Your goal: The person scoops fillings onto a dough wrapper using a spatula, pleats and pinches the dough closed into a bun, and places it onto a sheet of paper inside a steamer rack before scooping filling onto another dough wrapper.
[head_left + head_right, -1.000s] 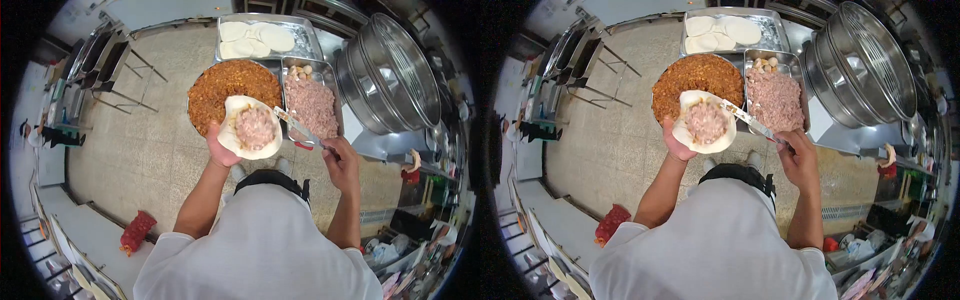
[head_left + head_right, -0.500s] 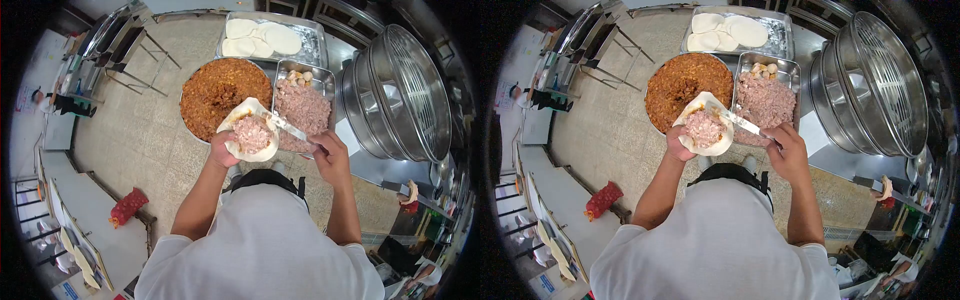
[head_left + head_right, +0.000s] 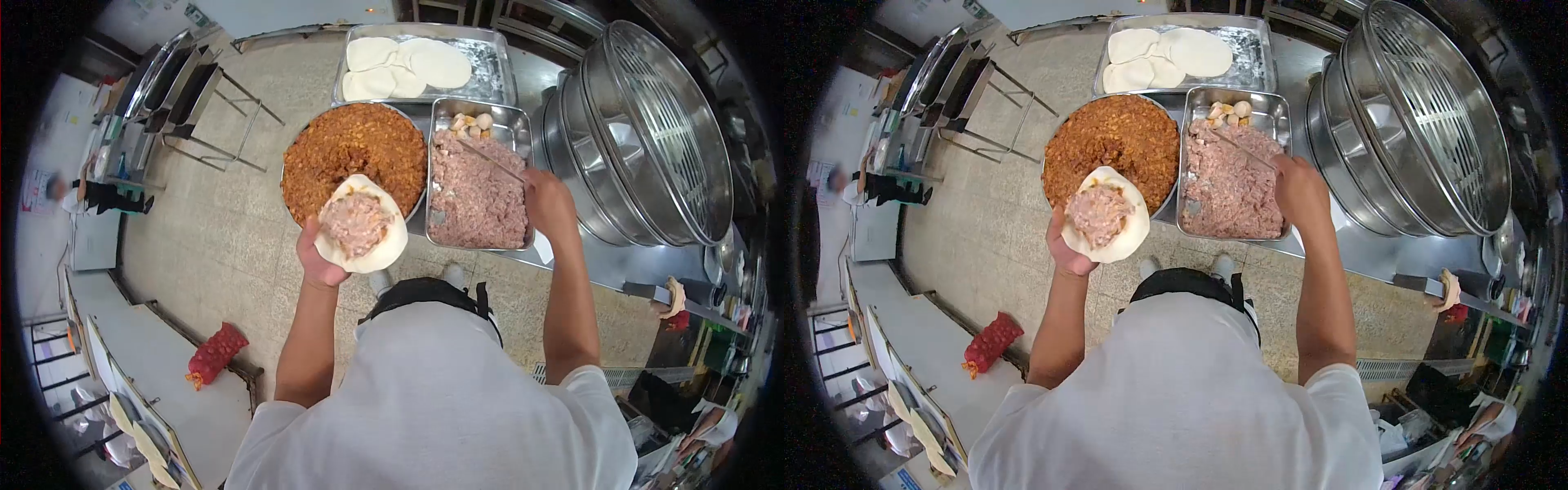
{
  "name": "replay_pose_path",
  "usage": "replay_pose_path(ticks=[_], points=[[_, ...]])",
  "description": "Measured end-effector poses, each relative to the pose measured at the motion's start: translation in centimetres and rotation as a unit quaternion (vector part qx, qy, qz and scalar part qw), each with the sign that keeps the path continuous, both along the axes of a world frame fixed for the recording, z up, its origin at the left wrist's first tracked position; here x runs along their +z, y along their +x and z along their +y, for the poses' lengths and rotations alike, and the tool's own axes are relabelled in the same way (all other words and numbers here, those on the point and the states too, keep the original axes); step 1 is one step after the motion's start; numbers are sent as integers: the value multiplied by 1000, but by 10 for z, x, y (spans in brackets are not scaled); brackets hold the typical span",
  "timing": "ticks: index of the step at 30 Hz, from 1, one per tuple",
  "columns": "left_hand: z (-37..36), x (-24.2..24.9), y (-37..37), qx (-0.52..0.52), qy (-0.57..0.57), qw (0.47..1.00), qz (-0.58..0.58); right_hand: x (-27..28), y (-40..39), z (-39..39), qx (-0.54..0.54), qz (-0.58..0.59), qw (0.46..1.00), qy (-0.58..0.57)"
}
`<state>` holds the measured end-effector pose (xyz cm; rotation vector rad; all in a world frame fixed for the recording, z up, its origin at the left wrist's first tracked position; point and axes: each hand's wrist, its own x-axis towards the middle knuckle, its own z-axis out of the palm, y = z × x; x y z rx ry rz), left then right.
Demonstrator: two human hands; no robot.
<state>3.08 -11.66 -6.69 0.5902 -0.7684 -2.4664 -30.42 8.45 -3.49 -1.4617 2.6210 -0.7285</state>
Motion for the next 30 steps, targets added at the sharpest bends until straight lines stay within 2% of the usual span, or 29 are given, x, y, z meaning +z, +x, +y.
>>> replay_pose_path(ticks=[1,3,6,7,9,12,14,17,19,20,23,27,29,30], points=[[3,2,0,-4,-1,1000,2,-12,-7,-8,-30,34,997,58],[16,8,0,7,97,962,253,-24,-12,-25,-48,43,995,83],[15,15,-4,-39,127,950,283,-41,-9,-55,-64,45,991,109],[14,9,-4,-40,128,949,284,-48,-7,-63,-66,37,991,108],[8,-4,-4,-23,180,961,208,-62,-8,-79,-46,50,992,110],[13,-6,-2,6,172,971,164,-62,-10,-78,-6,55,993,106],[11,-12,5,4,184,966,181,-59,-8,-68,16,47,993,107],[7,-21,16,7,148,979,141,-56,-4,-57,14,53,990,127],[3,-21,20,-20,81,994,70,-45,-6,-55,-7,41,985,165],[5,-16,19,-19,80,994,72,-35,-9,-56,-6,42,986,163],[18,15,15,3,147,961,234,-17,-15,-56,-69,48,985,154],[7,-5,20,-7,167,963,212,-10,-19,-62,-114,24,974,194],[4,-11,20,-3,138,980,140,-6,-15,-70,-130,25,971,202],[4,-12,20,-3,138,981,139,-5,-14,-75,-130,24,971,201]])
